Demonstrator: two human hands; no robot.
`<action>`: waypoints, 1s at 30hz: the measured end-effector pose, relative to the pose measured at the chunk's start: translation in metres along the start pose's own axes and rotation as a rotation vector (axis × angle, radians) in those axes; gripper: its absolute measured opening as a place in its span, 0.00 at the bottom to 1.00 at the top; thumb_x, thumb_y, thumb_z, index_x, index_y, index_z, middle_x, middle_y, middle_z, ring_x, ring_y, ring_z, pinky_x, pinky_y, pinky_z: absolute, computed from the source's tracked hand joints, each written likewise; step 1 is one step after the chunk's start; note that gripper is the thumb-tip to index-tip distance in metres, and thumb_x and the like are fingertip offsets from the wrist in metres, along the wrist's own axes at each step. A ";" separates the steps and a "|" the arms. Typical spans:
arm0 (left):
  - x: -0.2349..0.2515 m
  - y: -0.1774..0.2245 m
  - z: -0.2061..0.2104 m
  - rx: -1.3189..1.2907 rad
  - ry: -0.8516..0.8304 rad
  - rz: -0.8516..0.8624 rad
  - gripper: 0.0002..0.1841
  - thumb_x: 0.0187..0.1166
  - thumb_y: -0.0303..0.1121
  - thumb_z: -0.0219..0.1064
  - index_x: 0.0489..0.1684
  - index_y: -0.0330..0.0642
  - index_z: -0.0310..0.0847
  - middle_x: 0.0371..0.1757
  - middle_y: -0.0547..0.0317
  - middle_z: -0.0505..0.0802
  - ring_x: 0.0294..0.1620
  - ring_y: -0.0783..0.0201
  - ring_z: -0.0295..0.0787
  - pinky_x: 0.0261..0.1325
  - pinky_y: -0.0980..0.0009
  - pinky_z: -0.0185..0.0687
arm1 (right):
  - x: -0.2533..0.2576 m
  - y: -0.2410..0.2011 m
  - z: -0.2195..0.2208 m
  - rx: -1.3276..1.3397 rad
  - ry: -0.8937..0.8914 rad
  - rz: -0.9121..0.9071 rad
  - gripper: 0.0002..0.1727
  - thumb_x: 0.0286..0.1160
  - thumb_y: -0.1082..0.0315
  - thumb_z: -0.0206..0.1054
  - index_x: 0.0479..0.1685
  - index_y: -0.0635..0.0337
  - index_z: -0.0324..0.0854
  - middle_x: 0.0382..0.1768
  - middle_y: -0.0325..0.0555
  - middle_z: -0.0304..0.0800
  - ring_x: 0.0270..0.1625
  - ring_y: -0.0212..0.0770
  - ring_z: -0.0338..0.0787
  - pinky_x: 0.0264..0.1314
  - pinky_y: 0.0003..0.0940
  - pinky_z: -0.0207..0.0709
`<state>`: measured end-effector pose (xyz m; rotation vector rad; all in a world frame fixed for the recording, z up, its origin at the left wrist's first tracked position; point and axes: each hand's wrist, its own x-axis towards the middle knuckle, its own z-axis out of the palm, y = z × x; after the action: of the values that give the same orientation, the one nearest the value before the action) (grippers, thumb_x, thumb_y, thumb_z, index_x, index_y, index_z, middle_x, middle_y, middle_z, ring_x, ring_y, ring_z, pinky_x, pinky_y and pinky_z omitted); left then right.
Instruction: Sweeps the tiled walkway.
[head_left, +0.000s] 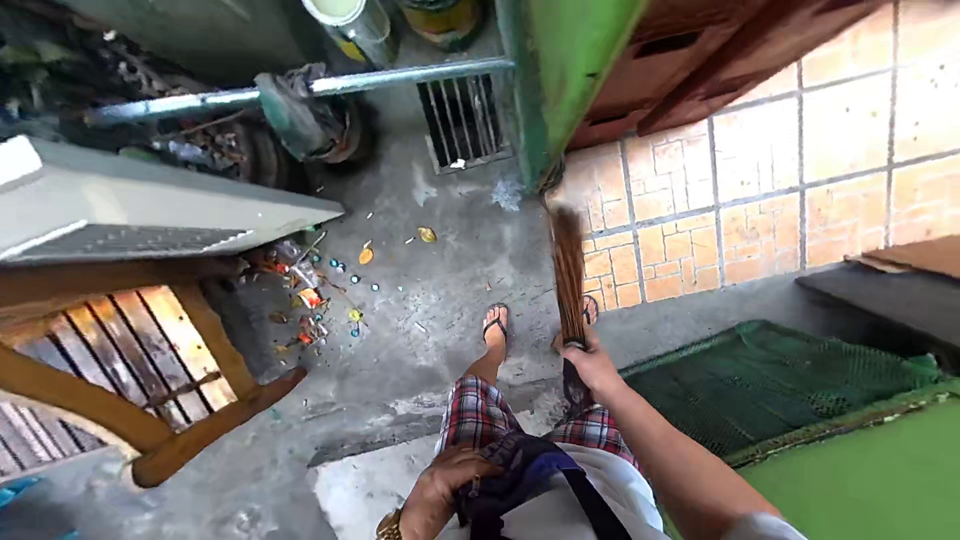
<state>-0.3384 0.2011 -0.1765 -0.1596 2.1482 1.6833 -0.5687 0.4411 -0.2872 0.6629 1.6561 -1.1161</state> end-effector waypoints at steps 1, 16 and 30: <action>-0.007 -0.004 0.000 0.003 0.018 -0.011 0.14 0.84 0.32 0.61 0.52 0.53 0.95 0.56 0.67 0.97 0.64 0.67 0.90 0.77 0.62 0.78 | 0.014 -0.002 0.021 -0.058 0.014 0.029 0.52 0.71 0.64 0.72 0.97 0.45 0.43 0.66 0.60 0.84 0.50 0.51 0.92 0.46 0.52 0.88; -0.072 -0.021 -0.011 -0.121 0.229 -0.200 0.12 0.81 0.29 0.65 0.53 0.49 0.95 0.54 0.58 0.98 0.62 0.56 0.92 0.77 0.47 0.75 | 0.021 -0.126 0.172 -0.300 -0.184 -0.143 0.38 0.83 0.62 0.67 0.93 0.47 0.57 0.49 0.59 0.89 0.33 0.49 0.90 0.35 0.46 0.88; -0.082 -0.035 0.002 -0.100 0.285 -0.142 0.13 0.81 0.33 0.65 0.53 0.56 0.95 0.56 0.67 0.97 0.63 0.64 0.91 0.75 0.53 0.78 | 0.043 -0.072 0.120 -0.797 -0.192 -0.251 0.48 0.74 0.53 0.73 0.96 0.38 0.51 0.64 0.57 0.88 0.57 0.50 0.92 0.62 0.55 0.85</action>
<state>-0.2518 0.1809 -0.1776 -0.6001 2.1891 1.7737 -0.5930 0.2986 -0.3114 -0.1615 1.8509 -0.5663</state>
